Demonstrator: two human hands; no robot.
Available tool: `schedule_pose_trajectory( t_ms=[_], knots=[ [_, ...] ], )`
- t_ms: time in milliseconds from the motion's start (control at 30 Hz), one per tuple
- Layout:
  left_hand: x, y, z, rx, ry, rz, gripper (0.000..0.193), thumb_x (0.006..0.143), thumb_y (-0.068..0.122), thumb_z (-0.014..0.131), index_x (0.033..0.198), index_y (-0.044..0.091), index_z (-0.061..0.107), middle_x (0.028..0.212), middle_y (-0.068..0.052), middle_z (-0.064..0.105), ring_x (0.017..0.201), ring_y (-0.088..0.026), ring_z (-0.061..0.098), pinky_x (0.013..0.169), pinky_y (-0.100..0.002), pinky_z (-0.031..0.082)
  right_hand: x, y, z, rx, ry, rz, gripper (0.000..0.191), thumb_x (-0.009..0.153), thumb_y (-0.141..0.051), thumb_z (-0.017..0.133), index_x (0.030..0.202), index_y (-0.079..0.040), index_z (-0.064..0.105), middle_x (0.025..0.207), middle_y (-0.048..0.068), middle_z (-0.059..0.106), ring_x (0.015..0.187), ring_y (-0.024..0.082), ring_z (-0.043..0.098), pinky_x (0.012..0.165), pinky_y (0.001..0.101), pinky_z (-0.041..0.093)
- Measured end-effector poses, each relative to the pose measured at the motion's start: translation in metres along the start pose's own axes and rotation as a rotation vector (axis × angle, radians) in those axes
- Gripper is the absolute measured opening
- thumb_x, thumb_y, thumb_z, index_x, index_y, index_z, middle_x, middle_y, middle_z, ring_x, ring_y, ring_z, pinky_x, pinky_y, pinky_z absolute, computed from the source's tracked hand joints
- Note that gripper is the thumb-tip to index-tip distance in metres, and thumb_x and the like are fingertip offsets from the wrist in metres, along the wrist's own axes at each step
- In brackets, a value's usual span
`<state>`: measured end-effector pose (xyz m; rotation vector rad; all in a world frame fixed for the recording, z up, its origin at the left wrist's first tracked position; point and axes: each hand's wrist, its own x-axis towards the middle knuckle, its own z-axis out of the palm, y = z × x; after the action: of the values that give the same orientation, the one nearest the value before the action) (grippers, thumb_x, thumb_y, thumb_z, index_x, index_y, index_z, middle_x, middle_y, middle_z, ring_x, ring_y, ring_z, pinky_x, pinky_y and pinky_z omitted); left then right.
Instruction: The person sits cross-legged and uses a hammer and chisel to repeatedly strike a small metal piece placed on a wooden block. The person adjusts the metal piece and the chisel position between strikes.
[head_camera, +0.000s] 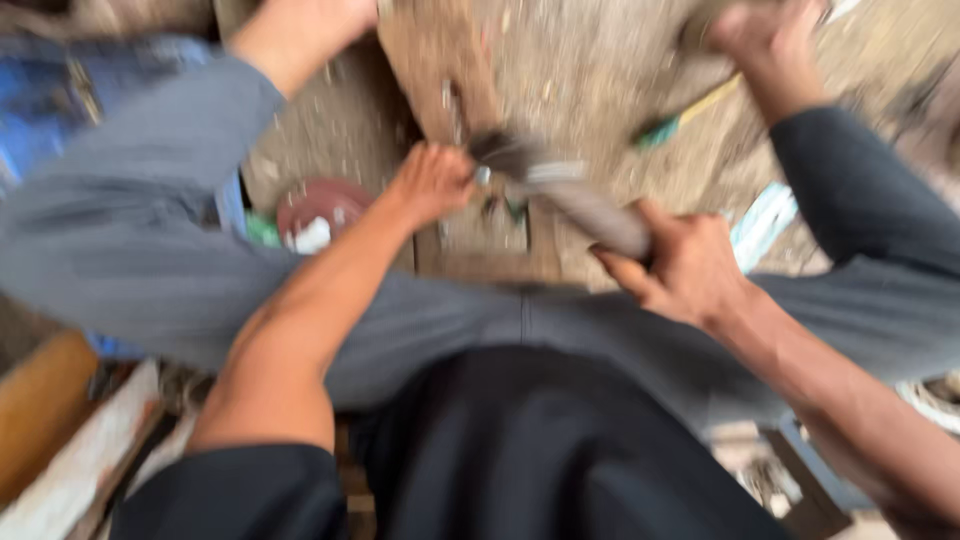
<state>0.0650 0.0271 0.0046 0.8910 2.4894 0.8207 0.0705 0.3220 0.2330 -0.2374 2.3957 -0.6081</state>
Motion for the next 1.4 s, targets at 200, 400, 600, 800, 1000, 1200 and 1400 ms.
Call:
schedule_pose_trajectory(
  t_ms=[200, 400, 600, 800, 1000, 1200, 1400],
  knots=[
    [-0.003, 0.003, 0.002, 0.098, -0.062, -0.008, 0.059, 0.084, 0.024, 0.067, 0.142, 0.030, 0.061, 0.103, -0.015, 0.074, 0.074, -0.032, 0.074, 0.066, -0.046, 0.059, 0.001, -0.007, -0.001, -0.213, -0.145, -0.007, 0.045, 0.091, -0.052, 0.070, 0.102, -0.009, 0.064, 0.066, 0.022, 0.068, 0.064, 0.046, 0.067, 0.061, 0.0552, 0.054],
    [0.002, -0.002, -0.001, -0.025, -0.220, -0.059, 0.060, 0.084, 0.014, 0.069, 0.142, 0.022, 0.060, 0.113, -0.010, 0.076, 0.094, -0.028, 0.075, 0.077, -0.040, 0.060, -0.007, -0.006, 0.012, -0.099, -0.051, -0.063, 0.042, 0.083, -0.044, 0.075, 0.099, -0.007, 0.064, 0.066, 0.021, 0.068, 0.063, 0.044, 0.067, 0.060, 0.0533, 0.054],
    [0.004, 0.000, -0.007, -0.049, -0.194, -0.197, 0.074, 0.080, 0.018, 0.070, 0.152, 0.024, 0.054, 0.111, -0.014, 0.074, 0.083, -0.032, 0.074, 0.074, -0.041, 0.060, -0.009, 0.001, 0.002, 0.083, 0.065, -0.220, 0.035, 0.079, -0.037, 0.074, 0.096, -0.008, 0.066, 0.060, 0.015, 0.066, 0.053, 0.037, 0.067, 0.053, 0.0477, 0.055],
    [0.002, -0.001, -0.007, -0.024, -0.119, -0.077, 0.059, 0.083, 0.017, 0.072, 0.141, 0.023, 0.060, 0.129, -0.011, 0.072, 0.080, -0.030, 0.075, 0.070, -0.041, 0.062, 0.006, 0.015, -0.004, -0.334, -0.079, -0.048, 0.034, 0.085, -0.041, 0.081, 0.090, -0.009, 0.069, 0.056, 0.015, 0.065, 0.050, 0.038, 0.065, 0.049, 0.0483, 0.050],
    [0.000, -0.003, -0.003, -0.119, -0.047, -0.056, 0.062, 0.085, 0.026, 0.075, 0.145, 0.020, 0.060, 0.128, -0.014, 0.070, 0.087, -0.029, 0.076, 0.071, -0.040, 0.062, -0.011, 0.038, 0.004, 0.615, 0.079, -0.054, 0.029, 0.098, -0.033, 0.071, 0.079, -0.012, 0.069, 0.060, 0.009, 0.061, 0.051, 0.025, 0.059, 0.047, 0.0368, 0.045],
    [0.000, -0.011, -0.004, -0.140, 0.099, 0.077, 0.062, 0.083, 0.019, 0.072, 0.144, 0.020, 0.059, 0.135, -0.004, 0.068, 0.099, -0.029, 0.076, 0.080, -0.039, 0.062, 0.002, 0.020, -0.011, -0.004, 0.050, -0.025, 0.033, 0.084, -0.041, 0.073, 0.095, -0.010, 0.073, 0.056, 0.016, 0.065, 0.050, 0.033, 0.065, 0.054, 0.0444, 0.051],
    [0.001, -0.005, 0.000, 0.004, -0.274, -0.137, 0.048, 0.090, 0.015, 0.069, 0.137, 0.019, 0.061, 0.137, -0.006, 0.068, 0.091, -0.028, 0.077, 0.081, -0.039, 0.063, 0.009, 0.003, 0.002, -0.286, -0.205, 0.048, 0.040, 0.084, -0.045, 0.078, 0.099, -0.009, 0.071, 0.061, 0.017, 0.067, 0.057, 0.037, 0.067, 0.054, 0.0494, 0.052]
  ],
)
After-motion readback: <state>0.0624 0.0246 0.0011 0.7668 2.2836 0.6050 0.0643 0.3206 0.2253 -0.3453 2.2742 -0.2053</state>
